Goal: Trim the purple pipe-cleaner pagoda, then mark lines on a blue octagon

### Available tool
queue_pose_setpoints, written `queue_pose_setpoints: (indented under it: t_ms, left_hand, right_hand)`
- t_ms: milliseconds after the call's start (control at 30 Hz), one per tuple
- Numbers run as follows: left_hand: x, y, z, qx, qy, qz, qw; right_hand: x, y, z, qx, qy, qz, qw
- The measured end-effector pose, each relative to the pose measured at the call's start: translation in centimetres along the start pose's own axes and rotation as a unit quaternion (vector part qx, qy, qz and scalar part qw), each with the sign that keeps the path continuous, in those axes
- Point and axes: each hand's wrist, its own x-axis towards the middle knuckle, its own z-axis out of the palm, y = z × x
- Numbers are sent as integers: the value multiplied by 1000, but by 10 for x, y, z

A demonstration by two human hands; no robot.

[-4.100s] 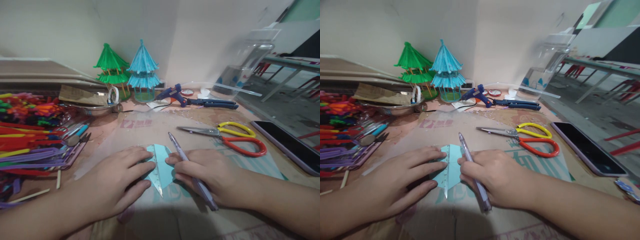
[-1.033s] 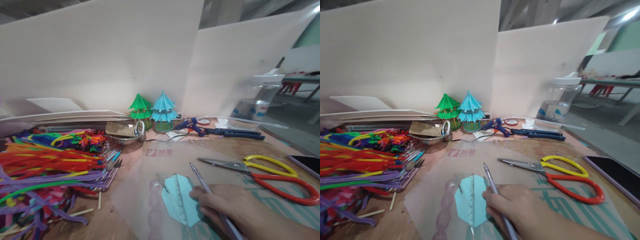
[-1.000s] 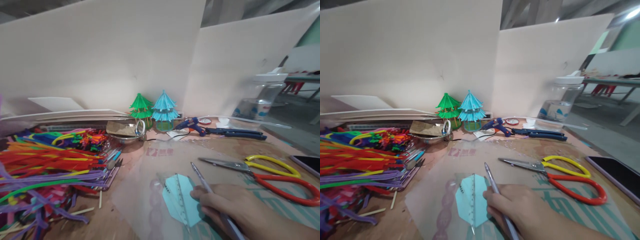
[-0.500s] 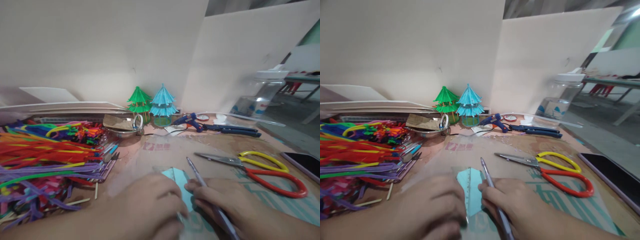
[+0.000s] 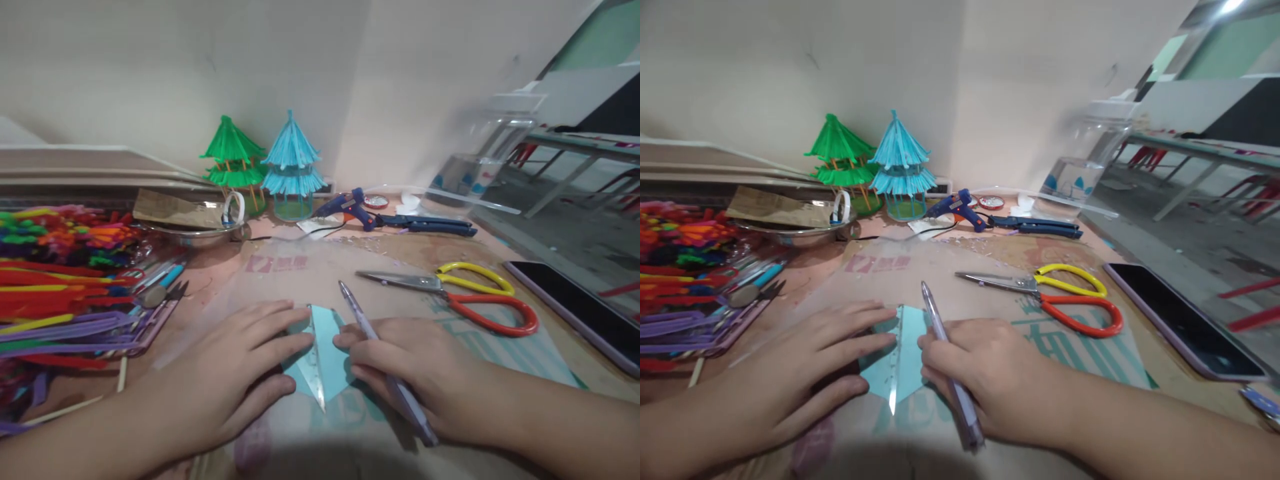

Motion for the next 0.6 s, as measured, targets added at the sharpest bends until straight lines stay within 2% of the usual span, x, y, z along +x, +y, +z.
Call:
queue_pose_setpoints:
  t_ms: [167,367,600]
  left_hand:
    - [1,0,-2,-3,-34,24,999]
    - [-1,-1,-2,-9,-51,12,999]
    - [-1,-2,-4,1,-48,25,999]
  right_hand:
    - [0,1,0,4,2,-7,1000]
    - [-3,2,-1,-8,-17,4,1000]
    - [-3,3,-1,-17,-28,5,999]
